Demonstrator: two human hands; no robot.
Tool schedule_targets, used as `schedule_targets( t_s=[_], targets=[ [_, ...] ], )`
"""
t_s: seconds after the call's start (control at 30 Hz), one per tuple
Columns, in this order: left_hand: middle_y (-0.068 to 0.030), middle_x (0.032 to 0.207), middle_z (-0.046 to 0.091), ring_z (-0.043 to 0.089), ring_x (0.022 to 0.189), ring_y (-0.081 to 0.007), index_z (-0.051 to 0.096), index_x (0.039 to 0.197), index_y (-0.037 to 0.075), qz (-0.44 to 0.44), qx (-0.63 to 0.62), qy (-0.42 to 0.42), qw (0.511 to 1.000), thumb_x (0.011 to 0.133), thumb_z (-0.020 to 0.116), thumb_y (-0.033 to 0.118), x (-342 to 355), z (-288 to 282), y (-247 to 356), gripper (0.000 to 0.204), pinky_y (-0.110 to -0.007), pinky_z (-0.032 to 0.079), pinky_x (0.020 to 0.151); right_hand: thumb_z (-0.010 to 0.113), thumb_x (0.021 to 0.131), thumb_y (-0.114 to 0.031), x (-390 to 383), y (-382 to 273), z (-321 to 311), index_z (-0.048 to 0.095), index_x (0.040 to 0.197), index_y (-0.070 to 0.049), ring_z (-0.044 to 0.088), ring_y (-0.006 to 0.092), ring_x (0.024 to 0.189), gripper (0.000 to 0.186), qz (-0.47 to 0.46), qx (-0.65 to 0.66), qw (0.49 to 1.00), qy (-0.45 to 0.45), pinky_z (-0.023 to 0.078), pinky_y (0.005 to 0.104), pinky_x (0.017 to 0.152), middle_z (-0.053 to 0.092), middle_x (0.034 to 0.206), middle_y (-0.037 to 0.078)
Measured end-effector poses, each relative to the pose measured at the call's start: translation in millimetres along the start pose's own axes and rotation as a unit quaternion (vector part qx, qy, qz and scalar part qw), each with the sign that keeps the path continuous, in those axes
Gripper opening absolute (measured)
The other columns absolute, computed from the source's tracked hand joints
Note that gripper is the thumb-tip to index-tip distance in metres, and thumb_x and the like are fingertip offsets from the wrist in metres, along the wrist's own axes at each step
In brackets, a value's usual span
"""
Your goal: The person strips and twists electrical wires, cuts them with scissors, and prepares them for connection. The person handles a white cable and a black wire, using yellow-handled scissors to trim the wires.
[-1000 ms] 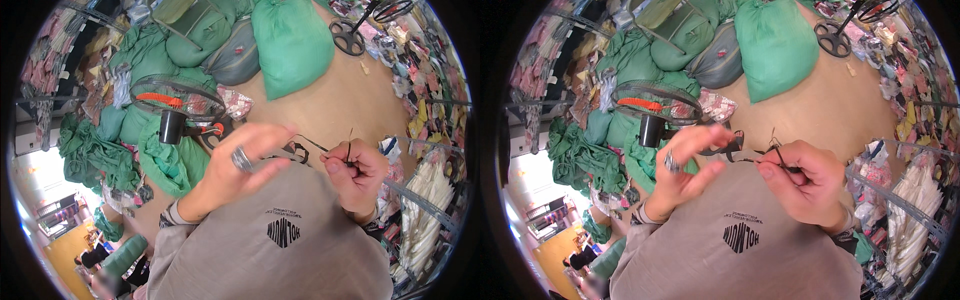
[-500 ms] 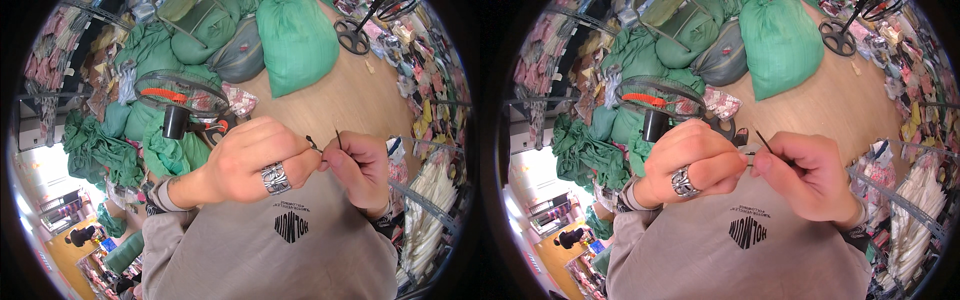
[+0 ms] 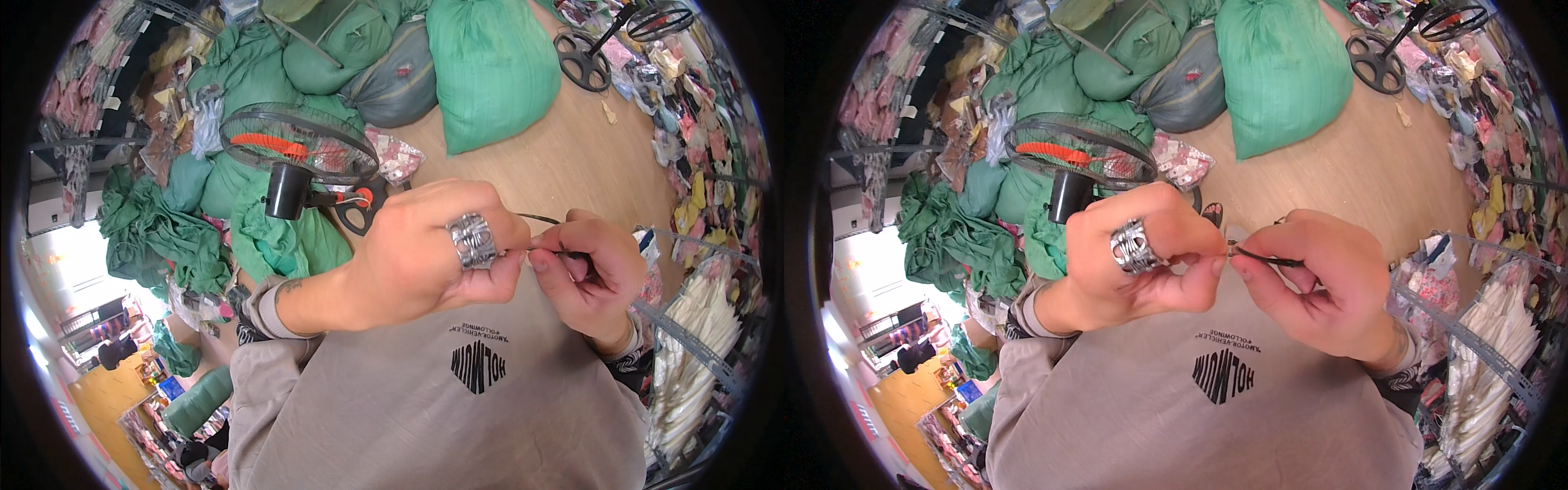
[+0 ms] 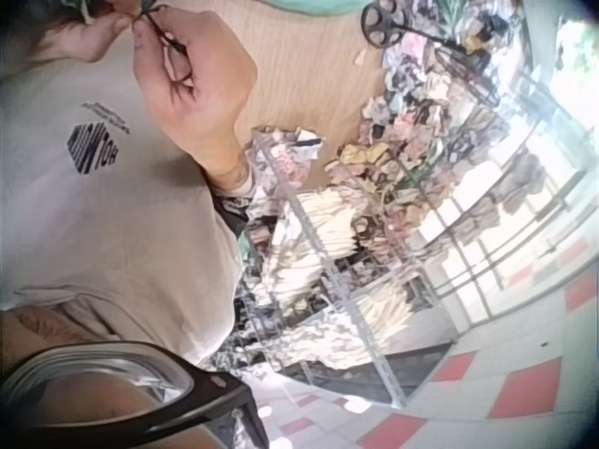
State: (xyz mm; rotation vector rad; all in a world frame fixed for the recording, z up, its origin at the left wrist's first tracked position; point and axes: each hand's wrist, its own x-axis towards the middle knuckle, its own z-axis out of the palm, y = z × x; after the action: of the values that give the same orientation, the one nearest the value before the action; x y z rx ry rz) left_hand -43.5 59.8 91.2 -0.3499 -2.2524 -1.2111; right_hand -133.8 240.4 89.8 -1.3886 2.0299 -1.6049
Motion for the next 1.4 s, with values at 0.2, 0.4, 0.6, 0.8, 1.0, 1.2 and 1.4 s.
schedule_targets(
  t_s=[0.2,0.4,0.6,0.8,1.0,1.2,1.4],
  targets=[
    [0.0003,0.061,0.051,0.045,0.049,-0.0066,0.061,0.073,0.003,-0.174,-0.136,-0.06,0.974,0.071,0.067,-0.003,6.9,-8.0,6.1,0.009,-0.023,0.033,0.045,0.076,0.059,-0.001,6.0,5.4,-4.8,0.065,0.091,0.0,0.04,0.0119,0.046,0.033,-0.167,-0.131,0.977,-0.005,0.029,0.0266,0.039,0.046,0.06,0.001],
    [0.001,0.057,0.051,0.038,0.044,-0.0046,0.058,0.076,-0.001,-0.508,-0.401,-0.167,0.744,0.081,0.056,0.007,17.7,-17.3,-1.1,0.009,-0.022,0.027,0.042,0.068,0.057,-0.012,7.1,14.2,-9.9,0.065,0.092,0.001,0.04,0.0107,0.05,0.037,-0.337,-0.268,0.902,-0.011,0.029,0.0218,0.039,0.045,0.063,-0.002],
    [-0.0075,0.063,0.056,0.046,0.051,-0.0074,0.053,0.104,-0.006,-0.313,-0.219,0.025,0.924,0.092,0.046,0.014,6.7,0.2,4.4,0.024,-0.022,0.037,0.047,0.073,0.064,-0.002,3.2,7.5,-15.8,0.066,0.085,-0.002,0.042,0.0083,0.047,0.023,-0.141,-0.107,0.984,-0.004,0.03,0.0227,0.039,0.051,0.062,-0.002],
    [-0.0089,0.083,0.065,0.059,0.062,-0.0175,0.061,0.102,0.0,0.084,0.012,-0.03,0.996,0.069,0.076,-0.003,5.3,-9.1,-6.3,0.036,-0.028,0.043,0.05,0.073,0.076,-0.001,-2.5,-10.7,-14.1,0.064,0.083,-0.002,0.035,0.0016,0.042,0.011,0.073,0.137,0.987,0.028,0.026,0.0199,0.04,0.053,0.059,-0.002],
    [-0.0108,0.082,0.059,0.058,0.062,-0.0184,0.055,0.106,0.001,0.172,0.073,-0.018,0.982,0.07,0.075,-0.003,9.4,-7.2,-4.2,0.041,-0.029,0.041,0.049,0.069,0.077,0.002,0.2,-20.9,-17.9,0.062,0.084,0.004,0.034,-0.0022,0.046,0.01,0.075,0.211,0.975,0.012,0.022,0.0173,0.042,0.056,0.062,0.0],
    [-0.0082,0.081,0.062,0.053,0.057,-0.0155,0.061,0.099,0.002,0.196,0.099,0.004,0.976,0.065,0.079,-0.001,12.6,-4.8,-0.8,0.038,-0.027,0.035,0.046,0.07,0.077,0.0,-1.3,-25.0,-17.7,0.062,0.082,0.004,0.034,-0.003,0.046,0.01,0.106,0.231,0.967,0.024,0.023,0.0162,0.042,0.057,0.063,-0.001],
    [-0.0074,0.079,0.063,0.052,0.055,-0.014,0.065,0.092,0.001,0.232,0.079,0.002,0.969,0.065,0.08,0.003,17.0,-3.3,-3.8,0.031,-0.025,0.032,0.044,0.07,0.077,-0.001,-1.4,-23.7,-14.8,0.062,0.08,0.004,0.035,-0.0033,0.046,0.01,0.107,0.244,0.964,0.026,0.023,0.0154,0.042,0.058,0.063,-0.001]
  ],
)
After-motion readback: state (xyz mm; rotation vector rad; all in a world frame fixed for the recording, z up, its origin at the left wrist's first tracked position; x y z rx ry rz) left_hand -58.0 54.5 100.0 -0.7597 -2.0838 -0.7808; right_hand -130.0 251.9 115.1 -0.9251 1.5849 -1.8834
